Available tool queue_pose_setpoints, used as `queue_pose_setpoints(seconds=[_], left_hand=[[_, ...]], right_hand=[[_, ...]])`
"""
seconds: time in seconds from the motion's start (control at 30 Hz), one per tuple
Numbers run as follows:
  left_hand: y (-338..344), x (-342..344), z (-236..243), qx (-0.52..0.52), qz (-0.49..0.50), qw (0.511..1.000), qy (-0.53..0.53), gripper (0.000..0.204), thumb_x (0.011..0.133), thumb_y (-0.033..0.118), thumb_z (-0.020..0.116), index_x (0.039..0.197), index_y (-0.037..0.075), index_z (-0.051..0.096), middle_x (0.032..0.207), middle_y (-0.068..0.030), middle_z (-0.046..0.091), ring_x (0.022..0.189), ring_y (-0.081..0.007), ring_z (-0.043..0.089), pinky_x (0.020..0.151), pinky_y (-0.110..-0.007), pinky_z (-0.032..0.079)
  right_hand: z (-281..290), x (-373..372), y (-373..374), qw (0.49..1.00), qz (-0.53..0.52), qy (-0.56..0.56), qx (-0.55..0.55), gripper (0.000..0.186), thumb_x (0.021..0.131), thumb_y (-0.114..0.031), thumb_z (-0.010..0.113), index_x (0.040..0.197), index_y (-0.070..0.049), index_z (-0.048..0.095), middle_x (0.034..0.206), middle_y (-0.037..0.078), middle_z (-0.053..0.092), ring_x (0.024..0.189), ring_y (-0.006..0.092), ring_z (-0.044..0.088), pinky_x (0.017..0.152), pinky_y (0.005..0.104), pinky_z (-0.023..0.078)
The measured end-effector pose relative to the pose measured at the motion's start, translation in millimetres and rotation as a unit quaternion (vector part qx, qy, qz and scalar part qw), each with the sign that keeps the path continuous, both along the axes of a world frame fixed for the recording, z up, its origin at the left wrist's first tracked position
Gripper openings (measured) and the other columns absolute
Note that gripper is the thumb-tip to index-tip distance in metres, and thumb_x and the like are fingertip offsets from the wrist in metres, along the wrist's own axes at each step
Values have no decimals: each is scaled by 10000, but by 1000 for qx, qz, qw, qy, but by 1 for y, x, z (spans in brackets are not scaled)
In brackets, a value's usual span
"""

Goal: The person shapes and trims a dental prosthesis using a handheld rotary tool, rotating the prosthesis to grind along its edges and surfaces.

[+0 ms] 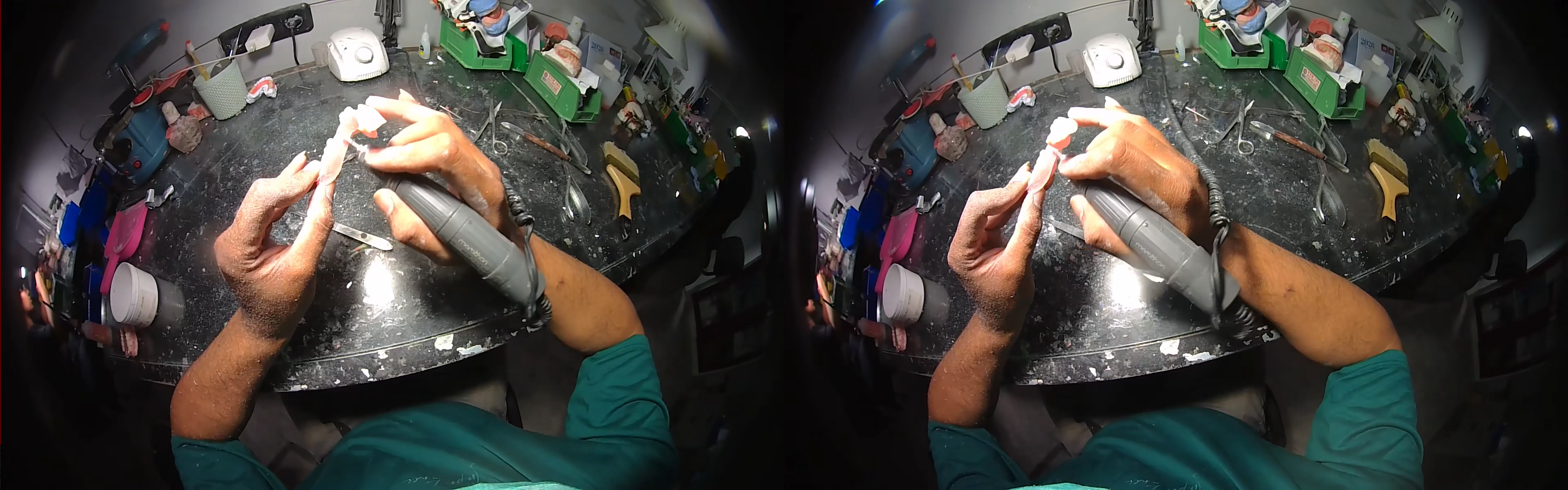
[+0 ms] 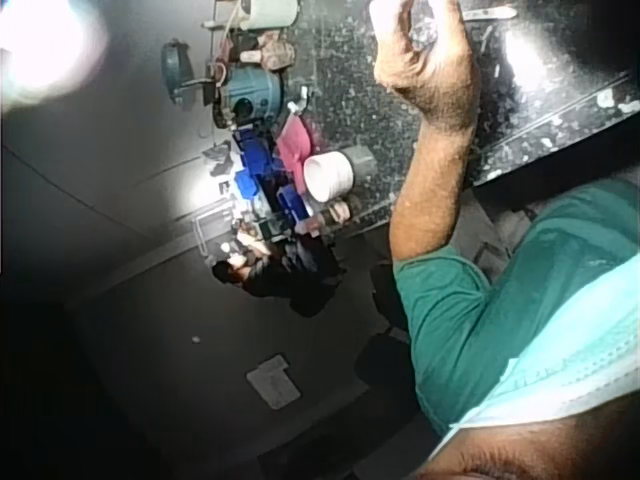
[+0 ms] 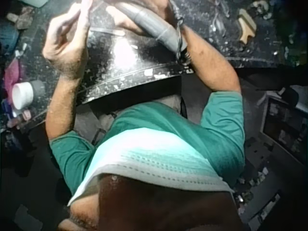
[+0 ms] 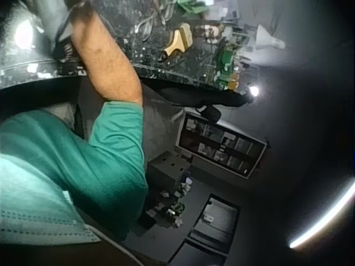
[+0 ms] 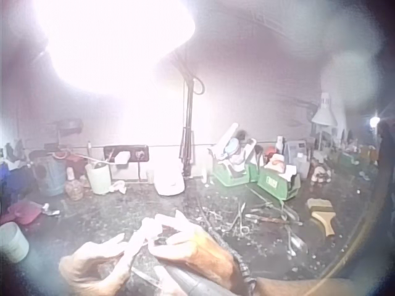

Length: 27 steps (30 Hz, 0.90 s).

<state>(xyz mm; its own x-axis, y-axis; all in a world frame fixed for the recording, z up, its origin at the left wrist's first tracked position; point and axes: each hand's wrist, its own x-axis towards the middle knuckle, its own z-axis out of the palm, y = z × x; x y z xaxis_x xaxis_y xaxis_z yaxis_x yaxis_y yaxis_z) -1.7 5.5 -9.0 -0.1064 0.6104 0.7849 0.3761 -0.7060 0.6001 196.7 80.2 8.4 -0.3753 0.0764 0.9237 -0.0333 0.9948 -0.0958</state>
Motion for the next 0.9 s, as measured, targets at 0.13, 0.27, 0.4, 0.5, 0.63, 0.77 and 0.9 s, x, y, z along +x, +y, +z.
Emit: queue_pose_setpoints(seconds=[0.13, 0.27, 0.4, 0.5, 0.63, 0.77, 0.9], left_hand=[[2, -1, 1, 24, 6, 999, 40, 223, 836, -111, 732, 1047, -43, 709, 1003, -114, 739, 1022, -182, 705, 1053, -396, 501], [2, -1, 0, 28, -2, 999, 19, 214, 832, -114, 732, 1032, -41, 708, 982, -109, 738, 993, -171, 705, 1061, -408, 500], [0, 1, 3, 5, 1, 1000, 15, 196, 855, -112, 716, 1036, -40, 701, 1008, -117, 736, 1006, -171, 706, 1059, -400, 502], [-1, 1, 1, -41, -27, 998, -47, 203, 874, -102, 711, 1064, -39, 677, 1060, -132, 727, 1034, -183, 704, 1040, -371, 513], [-1, -1, 0, -53, -58, 993, -85, 217, 896, -82, 709, 1093, -31, 636, 1122, -151, 711, 1073, -201, 698, 1006, -322, 525], [-3, 1, 4, -76, -71, 989, -105, 184, 909, -71, 701, 1075, -30, 634, 1116, -152, 715, 1076, -198, 696, 990, -313, 529], [-5, 2, 8, -91, -81, 984, -132, 162, 922, -62, 693, 1069, -31, 632, 1099, -153, 723, 1059, -182, 697, 965, -296, 535]], right_hand=[[-1, 0, -3, 999, -33, 3, -3, 375, 775, 10, 709, 1144, -8, 641, 1069, 151, 672, 1228, 393, 613, 1103, 569, 398], [1, 0, -1, 999, -20, -23, -9, 378, 775, 10, 703, 1147, -1, 633, 1084, 164, 684, 1223, 378, 619, 1108, 542, 401], [1, 2, -5, 999, -24, -16, -17, 375, 775, 6, 702, 1144, -11, 637, 1029, 147, 677, 1236, 393, 609, 1118, 580, 367], [0, 2, -5, 999, 3, -23, -33, 363, 785, 9, 700, 1142, -14, 641, 984, 127, 661, 1247, 404, 599, 1124, 601, 348], [-2, -2, -4, 999, 7, 3, -36, 349, 797, 1, 715, 1139, -19, 649, 951, 108, 643, 1257, 421, 589, 1124, 617, 338], [-6, -2, -3, 996, 60, -29, -52, 378, 769, 17, 730, 1136, -34, 654, 1013, 125, 635, 1298, 452, 554, 1127, 616, 334], [-5, -3, -6, 997, 53, -17, -52, 437, 751, 47, 723, 1169, -45, 635, 1028, 120, 623, 1315, 477, 533, 1115, 614, 353]])
